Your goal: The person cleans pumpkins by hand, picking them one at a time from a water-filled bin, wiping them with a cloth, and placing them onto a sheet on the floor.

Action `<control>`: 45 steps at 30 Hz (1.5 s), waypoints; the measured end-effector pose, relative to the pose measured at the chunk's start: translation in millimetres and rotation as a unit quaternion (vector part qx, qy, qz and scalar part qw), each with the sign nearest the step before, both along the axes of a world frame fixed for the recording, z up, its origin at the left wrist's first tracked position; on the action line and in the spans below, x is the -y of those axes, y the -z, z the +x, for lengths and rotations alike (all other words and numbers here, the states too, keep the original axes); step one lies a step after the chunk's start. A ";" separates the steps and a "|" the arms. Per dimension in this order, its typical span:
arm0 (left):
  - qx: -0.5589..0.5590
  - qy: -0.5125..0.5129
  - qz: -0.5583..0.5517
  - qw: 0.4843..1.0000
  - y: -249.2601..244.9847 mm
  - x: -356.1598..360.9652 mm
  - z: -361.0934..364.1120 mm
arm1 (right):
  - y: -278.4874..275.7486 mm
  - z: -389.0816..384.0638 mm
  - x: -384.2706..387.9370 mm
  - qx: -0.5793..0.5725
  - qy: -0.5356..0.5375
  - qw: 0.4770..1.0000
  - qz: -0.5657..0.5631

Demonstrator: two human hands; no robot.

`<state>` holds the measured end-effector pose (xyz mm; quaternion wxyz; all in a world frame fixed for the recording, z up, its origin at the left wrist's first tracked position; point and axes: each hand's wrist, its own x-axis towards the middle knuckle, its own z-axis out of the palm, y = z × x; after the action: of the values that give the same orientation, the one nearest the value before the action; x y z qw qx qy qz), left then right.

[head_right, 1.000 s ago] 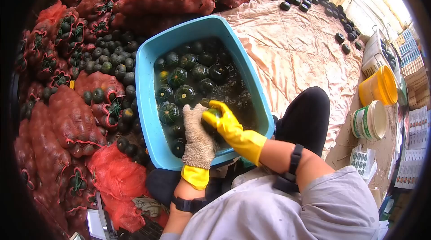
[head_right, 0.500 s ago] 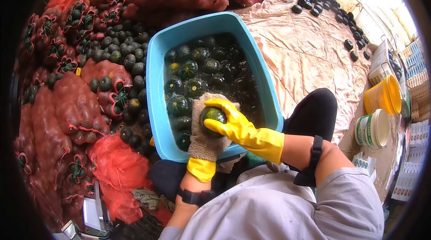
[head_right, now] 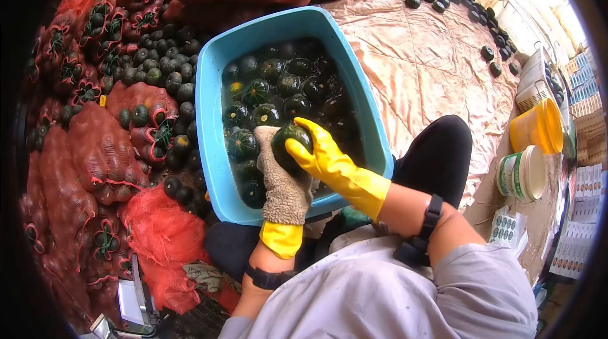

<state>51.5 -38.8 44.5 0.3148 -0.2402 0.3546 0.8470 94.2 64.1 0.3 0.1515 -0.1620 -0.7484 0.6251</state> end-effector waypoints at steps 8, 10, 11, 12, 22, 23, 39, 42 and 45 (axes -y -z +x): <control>-0.275 0.063 -0.052 0.958 25.2 23.7 -5.3 | -13.0 16.1 -23.1 0.122 -0.166 0.938 -0.278; -0.306 0.046 -0.175 0.935 30.4 15.6 2.0 | -4.1 16.9 1.5 0.027 -0.047 0.997 -0.054; -0.314 0.035 -0.221 0.923 32.6 11.7 5.7 | -11.5 13.6 10.9 0.088 0.041 0.904 -0.416; -0.316 0.031 -0.224 0.921 31.5 10.6 6.9 | 20.8 13.1 0.3 0.061 -0.014 0.978 -0.201; -0.278 0.044 -0.105 0.954 30.7 13.2 -7.6 | -29.5 33.9 -17.5 0.085 -0.120 0.927 -0.345; -0.258 0.022 -0.128 0.957 36.1 8.0 -7.1 | -16.3 33.3 -5.0 0.100 -0.028 0.919 -0.381; -0.429 0.079 -0.390 0.811 46.3 7.4 14.2 | 22.4 14.2 14.0 -0.016 0.051 0.982 0.183; -0.437 0.079 -0.277 0.852 16.7 12.0 14.7 | 23.6 31.1 8.5 0.047 -0.023 0.995 -0.087; -0.425 0.107 -0.117 0.891 8.9 16.5 -4.0 | 19.5 33.3 -9.3 0.201 -0.007 0.755 -0.624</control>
<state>47.5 -55.3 35.6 0.1918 0.1470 0.5749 0.7818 127.5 73.4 -19.1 -0.1413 -0.3370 -0.2071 0.9075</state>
